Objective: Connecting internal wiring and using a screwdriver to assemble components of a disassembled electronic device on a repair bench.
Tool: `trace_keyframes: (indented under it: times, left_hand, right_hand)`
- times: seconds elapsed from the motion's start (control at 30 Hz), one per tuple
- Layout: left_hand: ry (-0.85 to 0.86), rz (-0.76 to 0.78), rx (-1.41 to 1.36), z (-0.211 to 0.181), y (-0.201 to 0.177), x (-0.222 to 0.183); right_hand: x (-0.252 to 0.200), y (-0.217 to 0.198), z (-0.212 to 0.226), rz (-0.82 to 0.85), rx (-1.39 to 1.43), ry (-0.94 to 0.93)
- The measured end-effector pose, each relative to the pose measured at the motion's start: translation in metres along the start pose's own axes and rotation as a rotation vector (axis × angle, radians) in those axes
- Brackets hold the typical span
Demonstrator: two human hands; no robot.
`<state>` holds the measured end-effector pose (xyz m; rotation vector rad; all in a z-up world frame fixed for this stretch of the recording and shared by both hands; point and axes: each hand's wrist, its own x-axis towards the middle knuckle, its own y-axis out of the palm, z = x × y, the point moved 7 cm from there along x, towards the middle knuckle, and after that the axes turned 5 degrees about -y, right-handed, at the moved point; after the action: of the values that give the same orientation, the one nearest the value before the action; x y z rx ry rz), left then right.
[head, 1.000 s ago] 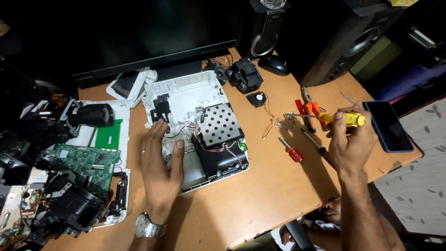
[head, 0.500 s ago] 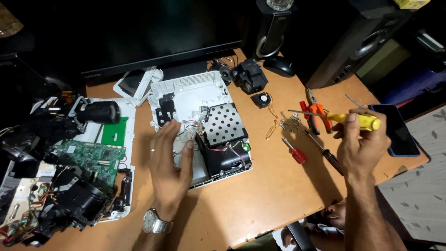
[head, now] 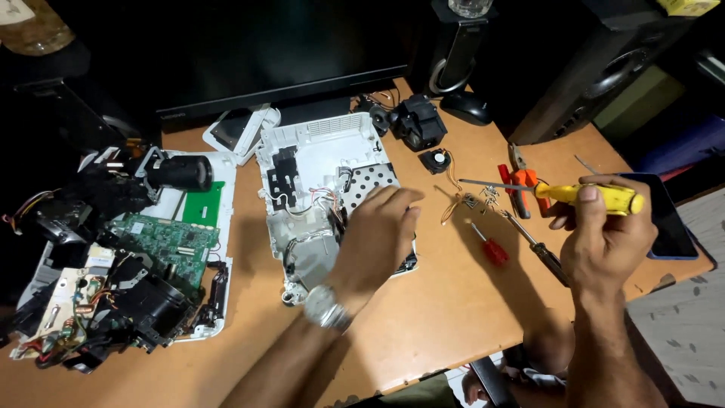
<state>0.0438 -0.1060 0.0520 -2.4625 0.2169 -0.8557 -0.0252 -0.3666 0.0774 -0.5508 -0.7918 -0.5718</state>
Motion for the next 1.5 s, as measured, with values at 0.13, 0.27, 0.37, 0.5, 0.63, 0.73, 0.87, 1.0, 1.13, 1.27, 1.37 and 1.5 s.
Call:
trace_keyframes:
  times: [0.13, 0.27, 0.37, 0.5, 0.63, 0.73, 0.87, 1.0, 1.13, 1.27, 1.37, 1.5]
  left_hand:
    - [-0.248, 0.298, 0.092, 0.026, 0.066, 0.042]
    - [-0.276, 0.357, 0.154, 0.037, 0.112, 0.077]
    - [-0.405, 0.435, 0.192, 0.057, 0.137, 0.086]
    - [-0.457, 0.460, 0.171, 0.049, 0.123, 0.085]
    - [-0.444, 0.342, -0.060, 0.050, 0.108, 0.081]
    - [-0.280, 0.298, -0.032, 0.052, 0.103, 0.078]
    - [-0.248, 0.242, -0.117, 0.055, 0.096, 0.079]
    - [-0.333, 0.292, -0.277, 0.047, 0.090, 0.074]
    - [-0.303, 0.266, -0.296, 0.043, 0.083, 0.072]
    - [-0.265, 0.273, -0.267, 0.043, 0.080, 0.071]
    - [-0.275, 0.301, -0.257, 0.044, 0.080, 0.069]
    - [-0.231, 0.321, -0.198, 0.042, 0.074, 0.068]
  right_hand:
    - [-0.002, -0.002, -0.006, -0.002, 0.033, 0.021]
    - [-0.003, -0.007, -0.005, -0.022, 0.009, 0.029]
    - [-0.005, -0.010, -0.009, -0.044, 0.067, 0.098]
    - [-0.005, -0.010, -0.011, -0.063, 0.085, 0.052]
    - [-0.006, -0.011, -0.012, -0.100, 0.137, 0.046]
    - [-0.004, -0.012, -0.005, -0.106, 0.126, 0.044]
    - [-0.003, -0.015, -0.001, -0.137, 0.133, 0.060]
    - [-0.002, -0.016, 0.007, -0.125, 0.117, 0.006]
    - [-0.002, -0.017, 0.012, -0.112, 0.105, -0.011]
    - [-0.001, -0.020, 0.012, -0.124, 0.123, -0.006]
    - [0.000, -0.019, 0.017, -0.105, 0.116, -0.011]
    - [0.002, -0.018, 0.018, -0.072, 0.121, 0.004]
